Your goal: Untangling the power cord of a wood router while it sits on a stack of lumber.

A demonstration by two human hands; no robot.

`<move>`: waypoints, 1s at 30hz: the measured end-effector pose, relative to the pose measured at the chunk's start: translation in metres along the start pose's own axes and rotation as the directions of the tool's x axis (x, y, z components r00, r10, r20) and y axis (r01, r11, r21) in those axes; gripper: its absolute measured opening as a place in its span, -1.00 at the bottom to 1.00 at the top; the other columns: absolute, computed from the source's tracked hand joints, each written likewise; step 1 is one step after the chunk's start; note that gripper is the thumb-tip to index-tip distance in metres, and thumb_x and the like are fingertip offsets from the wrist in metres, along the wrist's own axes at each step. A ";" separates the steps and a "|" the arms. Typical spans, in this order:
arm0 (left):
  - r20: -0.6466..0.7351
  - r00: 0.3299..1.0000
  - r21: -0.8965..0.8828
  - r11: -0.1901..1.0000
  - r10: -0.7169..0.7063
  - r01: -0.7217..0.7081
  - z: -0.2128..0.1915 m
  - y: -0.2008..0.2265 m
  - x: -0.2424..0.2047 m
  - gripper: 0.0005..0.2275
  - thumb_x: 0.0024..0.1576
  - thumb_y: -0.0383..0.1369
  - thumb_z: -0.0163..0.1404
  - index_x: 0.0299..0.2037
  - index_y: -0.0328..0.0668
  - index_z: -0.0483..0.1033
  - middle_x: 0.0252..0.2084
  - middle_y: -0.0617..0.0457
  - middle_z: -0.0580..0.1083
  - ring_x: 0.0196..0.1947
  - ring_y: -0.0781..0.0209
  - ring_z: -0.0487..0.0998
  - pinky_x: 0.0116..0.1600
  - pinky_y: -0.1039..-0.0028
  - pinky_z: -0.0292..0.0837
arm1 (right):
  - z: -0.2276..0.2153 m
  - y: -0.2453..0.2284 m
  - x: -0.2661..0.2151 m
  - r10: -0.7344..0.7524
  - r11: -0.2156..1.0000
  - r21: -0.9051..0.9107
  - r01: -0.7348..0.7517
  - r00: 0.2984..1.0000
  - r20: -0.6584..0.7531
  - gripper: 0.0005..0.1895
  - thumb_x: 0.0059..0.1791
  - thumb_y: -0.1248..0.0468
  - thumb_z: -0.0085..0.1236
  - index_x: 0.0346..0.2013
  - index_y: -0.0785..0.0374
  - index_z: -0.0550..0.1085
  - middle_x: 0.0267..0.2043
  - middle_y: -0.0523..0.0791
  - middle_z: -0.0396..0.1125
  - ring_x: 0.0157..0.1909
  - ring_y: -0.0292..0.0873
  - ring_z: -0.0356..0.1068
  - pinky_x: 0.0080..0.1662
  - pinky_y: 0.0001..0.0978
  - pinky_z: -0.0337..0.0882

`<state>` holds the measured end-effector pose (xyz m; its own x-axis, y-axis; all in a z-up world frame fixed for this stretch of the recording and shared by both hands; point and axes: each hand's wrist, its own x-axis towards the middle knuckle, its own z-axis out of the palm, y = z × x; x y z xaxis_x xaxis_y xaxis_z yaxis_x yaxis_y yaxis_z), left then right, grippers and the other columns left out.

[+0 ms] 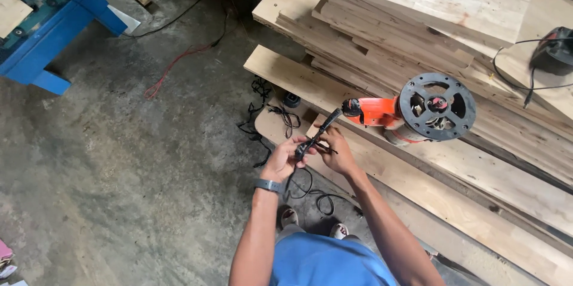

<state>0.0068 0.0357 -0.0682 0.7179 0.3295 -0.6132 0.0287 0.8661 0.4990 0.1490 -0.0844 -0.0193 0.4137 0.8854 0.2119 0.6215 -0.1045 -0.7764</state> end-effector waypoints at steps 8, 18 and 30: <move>0.004 0.906 0.183 0.891 0.422 -0.416 0.018 0.007 -0.022 -0.53 -0.05 -0.73 -0.01 0.07 -0.15 0.29 -0.46 -0.34 0.55 -0.63 0.15 0.47 -0.65 0.60 0.22 | -0.032 -0.029 -0.012 0.244 0.967 0.059 -0.250 0.966 0.088 -0.83 -0.09 0.18 0.22 -0.43 0.23 0.50 -0.22 0.03 0.41 -0.08 0.18 0.45 -0.06 -0.01 0.41; 0.387 0.844 0.141 0.881 0.371 -0.452 0.021 0.015 -0.050 -0.47 -0.01 -0.44 -0.13 0.26 -0.22 0.31 -0.13 -0.34 0.55 -0.31 -0.04 0.64 -0.35 0.39 0.56 | -0.037 -0.059 -0.002 0.183 0.983 0.031 -0.181 0.975 -0.126 -0.93 -0.06 0.28 0.21 -0.32 0.22 0.55 -0.25 -0.03 0.40 -0.30 -0.05 0.45 -0.25 -0.24 0.45; -0.004 0.979 0.126 0.972 0.202 -0.200 0.001 -0.033 0.040 -0.75 0.04 -0.58 0.01 -0.11 -0.40 0.65 -0.27 -0.25 0.58 -0.34 -0.07 0.61 -0.17 0.33 0.53 | 0.000 -0.023 -0.007 0.052 0.977 -0.201 -0.064 0.997 -0.063 -0.89 -0.11 0.25 0.23 -0.29 0.03 0.52 -0.18 -0.15 0.38 -0.11 0.02 0.46 -0.10 -0.16 0.50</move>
<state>0.0355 0.0196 -0.1083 0.7060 0.4996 -0.5020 -0.0280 0.7280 0.6850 0.1314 -0.0885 -0.0028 0.4864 0.8486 0.2081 0.7151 -0.2498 -0.6529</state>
